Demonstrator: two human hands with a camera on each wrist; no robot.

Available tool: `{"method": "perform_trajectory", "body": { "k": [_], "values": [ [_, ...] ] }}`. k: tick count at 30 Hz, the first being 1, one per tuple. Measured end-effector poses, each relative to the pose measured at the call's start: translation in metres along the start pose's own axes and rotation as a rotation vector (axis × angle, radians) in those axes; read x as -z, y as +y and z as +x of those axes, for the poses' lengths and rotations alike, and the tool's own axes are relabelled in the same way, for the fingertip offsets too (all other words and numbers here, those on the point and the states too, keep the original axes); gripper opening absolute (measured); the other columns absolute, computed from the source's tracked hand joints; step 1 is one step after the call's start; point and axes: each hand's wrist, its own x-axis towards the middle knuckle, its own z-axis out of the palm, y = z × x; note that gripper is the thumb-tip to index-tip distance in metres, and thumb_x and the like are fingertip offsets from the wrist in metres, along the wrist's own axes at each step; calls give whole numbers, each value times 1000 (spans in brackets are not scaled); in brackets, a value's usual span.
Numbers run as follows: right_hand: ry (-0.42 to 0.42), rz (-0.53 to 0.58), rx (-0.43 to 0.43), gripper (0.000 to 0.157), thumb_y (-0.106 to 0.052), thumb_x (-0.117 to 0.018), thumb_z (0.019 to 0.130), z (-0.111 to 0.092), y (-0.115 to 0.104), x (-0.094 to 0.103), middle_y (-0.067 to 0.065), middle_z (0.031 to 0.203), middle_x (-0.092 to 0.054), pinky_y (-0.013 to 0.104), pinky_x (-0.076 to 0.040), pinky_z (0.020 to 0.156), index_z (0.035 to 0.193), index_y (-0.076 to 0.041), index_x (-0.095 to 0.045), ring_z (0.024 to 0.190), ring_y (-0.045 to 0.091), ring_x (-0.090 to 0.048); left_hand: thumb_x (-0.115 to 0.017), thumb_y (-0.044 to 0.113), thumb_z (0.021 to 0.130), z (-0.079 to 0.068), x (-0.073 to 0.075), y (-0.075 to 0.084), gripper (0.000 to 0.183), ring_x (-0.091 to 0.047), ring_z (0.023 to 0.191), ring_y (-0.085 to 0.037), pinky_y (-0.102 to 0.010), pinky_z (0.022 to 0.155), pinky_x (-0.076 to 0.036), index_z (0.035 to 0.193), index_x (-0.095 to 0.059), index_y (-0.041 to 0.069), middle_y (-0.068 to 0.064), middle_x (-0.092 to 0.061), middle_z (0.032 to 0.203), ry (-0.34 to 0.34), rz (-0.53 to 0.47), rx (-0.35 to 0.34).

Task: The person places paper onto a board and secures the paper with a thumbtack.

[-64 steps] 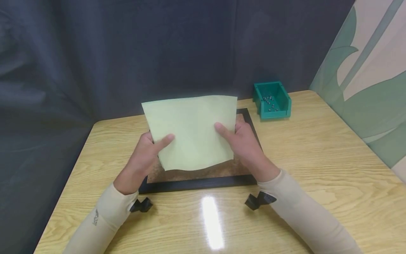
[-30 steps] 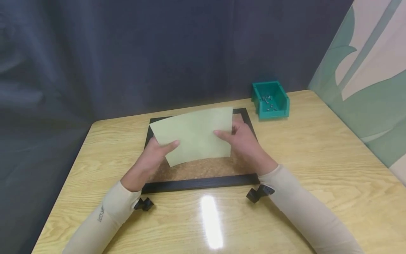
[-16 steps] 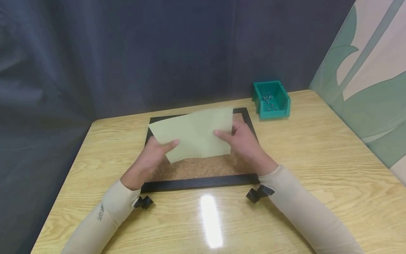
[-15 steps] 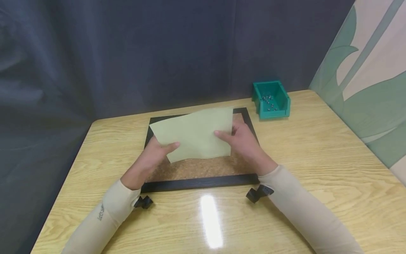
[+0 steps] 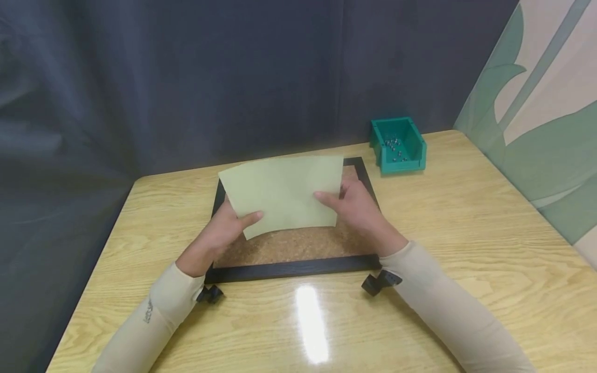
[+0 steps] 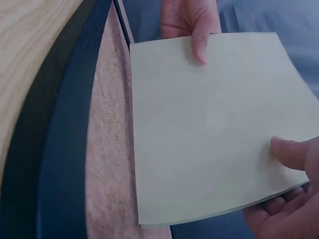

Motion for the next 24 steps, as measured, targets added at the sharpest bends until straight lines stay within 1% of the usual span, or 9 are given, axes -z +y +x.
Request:
{"method": "perform_trajectory", "body": {
  "k": [2, 4, 7, 9, 12, 15, 17, 21, 24],
  "values": [
    [-11, -7, -5, 46, -27, -66, 97, 0, 1, -1, 8, 150, -48, 39, -52, 101, 135, -3, -59, 130, 26, -55, -61, 16, 100, 1, 0, -2, 41, -51, 136, -29, -52, 111, -41, 140, -53, 12, -10, -55, 144, 4, 1, 6],
    [-18, -4, -16, 45, -26, -67, 96, 1, 3, -3, 8, 149, -49, 39, -52, 100, 135, -3, -59, 131, 26, -55, -61, 16, 100, 1, -1, -3, 42, -52, 135, -29, -51, 110, -42, 140, -52, 12, -10, -55, 144, 7, -4, 8],
    [-19, -1, -30, 45, -25, -67, 96, 0, 3, -4, 13, 141, -59, 41, -50, 102, 135, -4, -59, 127, 27, -58, -60, 15, 100, 2, -2, -5, 43, -51, 135, -29, -52, 110, -42, 142, -49, 13, -10, -54, 144, 2, -26, 3],
    [-18, 4, -39, 45, -26, -67, 96, 0, 1, -5, 14, 138, -61, 43, -50, 102, 134, -3, -59, 126, 27, -59, -61, 16, 100, 3, -3, -4, 43, -49, 137, -28, -52, 112, -40, 141, -50, 14, -8, -54, 144, 9, -38, 15],
    [-19, 17, -39, 46, -27, -67, 96, -1, -1, -5, 11, 142, -56, 41, -52, 99, 134, -3, -58, 127, 27, -58, -61, 17, 100, 2, -2, -2, 44, -45, 141, -27, -52, 115, -37, 142, -49, 15, -6, -51, 146, 18, -47, 24],
    [-21, 29, -29, 46, -27, -67, 96, -2, -2, -4, 9, 146, -50, 38, -54, 96, 135, -4, -57, 128, 27, -57, -61, 17, 100, 2, -2, -1, 46, -42, 143, -27, -52, 116, -35, 143, -47, 15, -6, -49, 148, 22, -51, 15],
    [-24, 34, -31, 45, -27, -67, 97, -2, -2, -5, 11, 144, -54, 37, -55, 95, 134, -2, -58, 126, 27, -59, -61, 17, 100, 2, -1, -2, 46, -45, 140, -28, -52, 114, -38, 143, -47, 14, -8, -51, 147, 16, -24, 5],
    [-35, 39, -40, 44, -25, -66, 97, -1, 2, -7, 15, 138, -60, 38, -56, 93, 134, -2, -58, 123, 27, -61, -62, 16, 99, 2, -1, -5, 45, -53, 133, -31, -51, 109, -44, 141, -49, 11, -13, -55, 141, -6, 41, 27],
    [-32, 26, -46, 43, -25, -66, 97, 0, 3, -7, 15, 137, -61, 39, -56, 94, 134, -3, -58, 123, 27, -61, -61, 14, 99, 2, 0, -5, 47, -51, 135, -33, -52, 110, -42, 144, -46, 10, -15, -54, 144, -23, 83, 27]
  ]
}}
